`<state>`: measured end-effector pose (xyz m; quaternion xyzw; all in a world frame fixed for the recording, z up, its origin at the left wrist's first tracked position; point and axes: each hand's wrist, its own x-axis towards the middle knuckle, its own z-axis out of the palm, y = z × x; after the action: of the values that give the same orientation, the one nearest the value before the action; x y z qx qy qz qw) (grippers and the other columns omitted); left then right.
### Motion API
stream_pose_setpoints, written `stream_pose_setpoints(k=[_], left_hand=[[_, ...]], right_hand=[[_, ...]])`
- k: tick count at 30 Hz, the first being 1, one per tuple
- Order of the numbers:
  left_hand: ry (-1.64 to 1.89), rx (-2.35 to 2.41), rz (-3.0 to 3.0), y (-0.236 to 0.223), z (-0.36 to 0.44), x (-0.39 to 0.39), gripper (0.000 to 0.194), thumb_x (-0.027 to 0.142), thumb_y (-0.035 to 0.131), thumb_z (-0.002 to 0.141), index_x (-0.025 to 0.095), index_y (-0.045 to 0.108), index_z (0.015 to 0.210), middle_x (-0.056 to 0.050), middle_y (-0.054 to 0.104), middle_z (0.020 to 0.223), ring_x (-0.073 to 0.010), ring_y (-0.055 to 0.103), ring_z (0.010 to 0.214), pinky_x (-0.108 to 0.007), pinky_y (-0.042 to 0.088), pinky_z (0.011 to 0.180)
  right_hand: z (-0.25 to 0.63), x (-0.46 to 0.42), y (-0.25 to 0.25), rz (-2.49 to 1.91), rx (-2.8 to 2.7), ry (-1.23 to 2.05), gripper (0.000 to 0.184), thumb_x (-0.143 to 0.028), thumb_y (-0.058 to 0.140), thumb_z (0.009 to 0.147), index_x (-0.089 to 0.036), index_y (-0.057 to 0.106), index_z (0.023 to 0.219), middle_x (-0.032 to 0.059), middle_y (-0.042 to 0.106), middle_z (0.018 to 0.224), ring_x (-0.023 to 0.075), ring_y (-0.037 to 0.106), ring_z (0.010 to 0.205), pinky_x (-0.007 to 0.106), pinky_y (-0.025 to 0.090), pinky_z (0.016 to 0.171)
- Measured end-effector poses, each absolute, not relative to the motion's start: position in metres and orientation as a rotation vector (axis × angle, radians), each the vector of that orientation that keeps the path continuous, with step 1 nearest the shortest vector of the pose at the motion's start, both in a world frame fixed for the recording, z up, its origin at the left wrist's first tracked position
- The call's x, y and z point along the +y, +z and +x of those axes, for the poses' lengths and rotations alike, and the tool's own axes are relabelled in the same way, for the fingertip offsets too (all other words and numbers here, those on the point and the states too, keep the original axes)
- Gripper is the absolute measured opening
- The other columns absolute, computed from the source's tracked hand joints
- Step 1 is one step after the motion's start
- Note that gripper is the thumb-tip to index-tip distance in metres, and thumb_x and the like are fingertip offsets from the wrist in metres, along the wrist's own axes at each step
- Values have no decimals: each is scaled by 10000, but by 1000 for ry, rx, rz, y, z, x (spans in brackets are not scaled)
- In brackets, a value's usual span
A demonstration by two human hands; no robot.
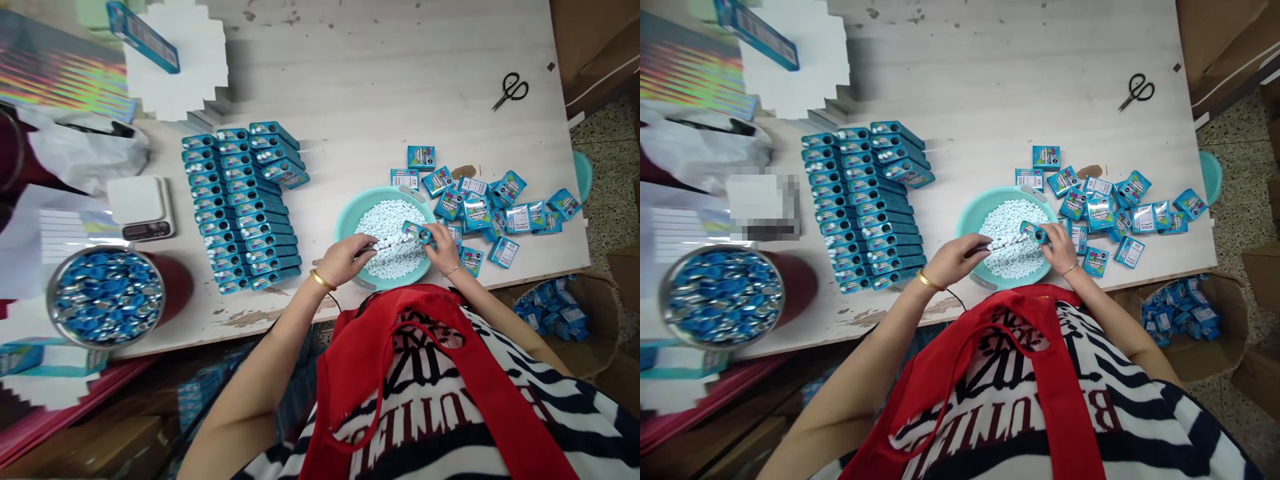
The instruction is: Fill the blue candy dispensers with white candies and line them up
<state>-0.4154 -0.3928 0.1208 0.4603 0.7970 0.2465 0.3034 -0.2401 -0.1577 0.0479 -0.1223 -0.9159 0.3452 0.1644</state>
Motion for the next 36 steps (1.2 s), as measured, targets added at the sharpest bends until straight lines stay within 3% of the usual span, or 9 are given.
stream_pose_setpoints(k=[7,13,17,20,22,24,28,32,36], left_hand=[[-133,2262,1419,197,-392,-353,225,211,443,973,157,649,1044,-123,677,970,-263,649,956,-346,503,745],[-265,2330,1491,230,-385,-348,252,118,419,950,145,662,1012,-127,647,937,-262,639,926,-349,505,730],[121,2382,1459,207,-406,-362,274,354,504,969,182,610,1154,-99,629,1066,-237,643,953,-340,534,768],[478,2244,1514,165,-416,-363,581,526,638,876,190,495,1328,-116,590,1241,-245,624,1091,-348,537,873],[549,2162,1541,138,-418,-359,581,484,666,866,190,484,1332,-122,599,1237,-249,625,1094,-352,532,878],[555,2117,1533,120,-422,-356,424,405,638,896,195,533,1248,-97,637,1121,-229,646,997,-334,530,822],[689,2195,1451,115,-457,-362,293,347,604,919,213,559,1176,-59,640,1041,-193,635,939,-304,516,812],[731,2551,1187,110,-526,-391,300,365,616,911,214,561,1165,-61,623,1077,-209,612,1011,-318,509,864],[431,2779,824,68,-594,-430,360,375,648,877,216,584,1194,-98,583,1233,-267,601,1116,-343,512,864]], right_hand=[[-251,-181,40,-153,-2659,1033,534,-83,496,798,-204,550,1315,123,610,1199,283,558,1152,470,500,1017],[-250,-186,37,-177,-2595,1168,533,-94,498,822,-245,526,1332,111,605,1218,275,560,1164,478,490,1035],[-250,-186,36,-190,-2503,1303,473,-170,546,873,-258,521,1337,115,614,1243,278,570,1196,481,487,1046],[-253,-192,38,-192,-2492,1362,394,-255,596,898,-242,566,1290,122,639,1230,292,586,1191,480,500,1028],[-259,-196,41,-203,-2524,1400,323,-297,604,914,-225,611,1228,123,669,1172,290,618,1132,459,532,970],[-269,-194,44,-164,-2549,1460,307,-356,605,932,-216,632,1204,117,686,1139,276,638,1093,433,548,937],[-307,-154,44,-154,-2478,1508,492,-541,621,906,-229,599,1285,106,647,1252,248,609,1178,417,509,1025],[-368,-73,23,-780,-2523,1137,546,-588,491,946,-144,620,1237,158,662,1145,265,618,1066,448,502,979],[-425,-13,-10,-1329,-2859,516,626,-600,496,920,-41,665,1145,269,625,1215,381,511,1226,586,333,1085]])
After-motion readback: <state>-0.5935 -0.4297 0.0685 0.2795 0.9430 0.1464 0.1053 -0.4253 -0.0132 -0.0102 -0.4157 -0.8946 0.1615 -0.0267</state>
